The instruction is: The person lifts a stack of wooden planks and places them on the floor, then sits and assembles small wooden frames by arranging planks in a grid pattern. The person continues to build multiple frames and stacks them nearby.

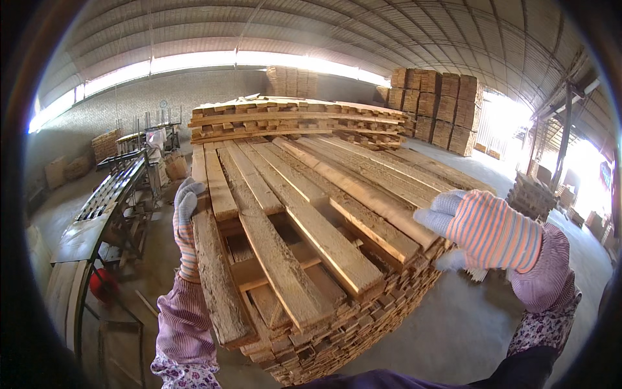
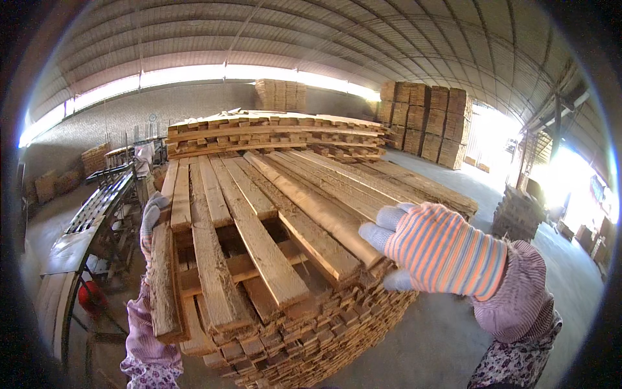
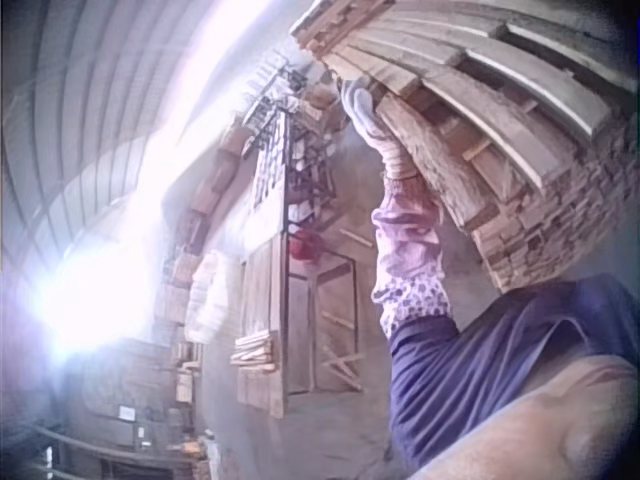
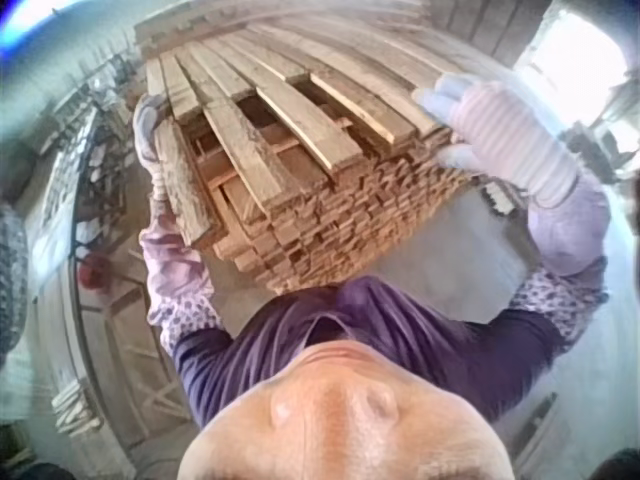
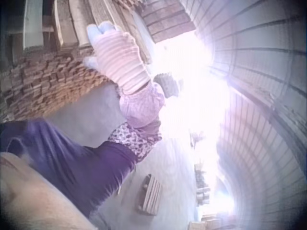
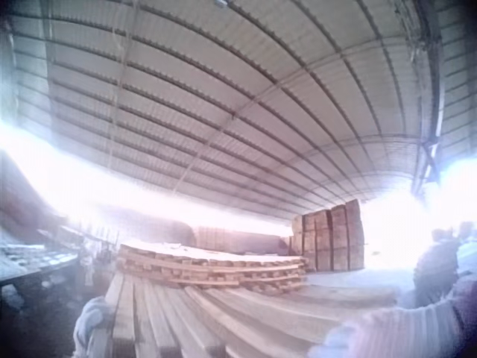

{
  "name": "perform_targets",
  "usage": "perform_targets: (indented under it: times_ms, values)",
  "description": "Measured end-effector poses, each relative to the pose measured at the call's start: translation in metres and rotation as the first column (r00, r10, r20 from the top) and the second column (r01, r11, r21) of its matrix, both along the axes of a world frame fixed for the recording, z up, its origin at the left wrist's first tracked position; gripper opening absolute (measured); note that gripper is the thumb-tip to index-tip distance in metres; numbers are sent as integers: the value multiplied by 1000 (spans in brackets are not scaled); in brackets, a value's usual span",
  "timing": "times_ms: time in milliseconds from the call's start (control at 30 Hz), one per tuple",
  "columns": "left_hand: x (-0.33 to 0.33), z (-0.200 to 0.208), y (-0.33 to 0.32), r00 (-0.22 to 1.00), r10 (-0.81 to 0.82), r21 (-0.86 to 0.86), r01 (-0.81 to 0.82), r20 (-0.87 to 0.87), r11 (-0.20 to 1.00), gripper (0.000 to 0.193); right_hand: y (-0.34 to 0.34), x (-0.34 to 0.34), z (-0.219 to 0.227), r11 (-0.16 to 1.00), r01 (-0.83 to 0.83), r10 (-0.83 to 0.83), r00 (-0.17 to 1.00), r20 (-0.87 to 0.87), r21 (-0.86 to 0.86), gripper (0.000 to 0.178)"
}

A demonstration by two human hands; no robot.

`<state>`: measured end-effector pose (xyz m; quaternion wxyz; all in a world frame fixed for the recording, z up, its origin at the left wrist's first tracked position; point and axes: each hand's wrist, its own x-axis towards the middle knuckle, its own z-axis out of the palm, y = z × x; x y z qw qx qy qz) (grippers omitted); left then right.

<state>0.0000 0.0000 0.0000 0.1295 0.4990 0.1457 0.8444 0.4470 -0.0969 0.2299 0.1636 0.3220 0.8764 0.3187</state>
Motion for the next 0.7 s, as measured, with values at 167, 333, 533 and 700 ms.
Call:
perform_targets:
  times_ms: [167,333,533,700]
  values:
    - [-10,10,-12,985,169,48,-167,-44,985,31,10,-29,19,927,-351,272,870,-411,-130,52]
    - [5,7,-2,983,172,-42,-170,67,985,26,65,-133,-20,971,-239,229,948,-223,-19,37]
    - [18,19,-21,982,145,-128,-130,119,983,27,111,-173,-44,902,-376,381,924,22,213,18]
    - [34,23,-18,982,142,-104,-130,128,986,33,127,-167,-44,794,-551,540,833,118,255,10]
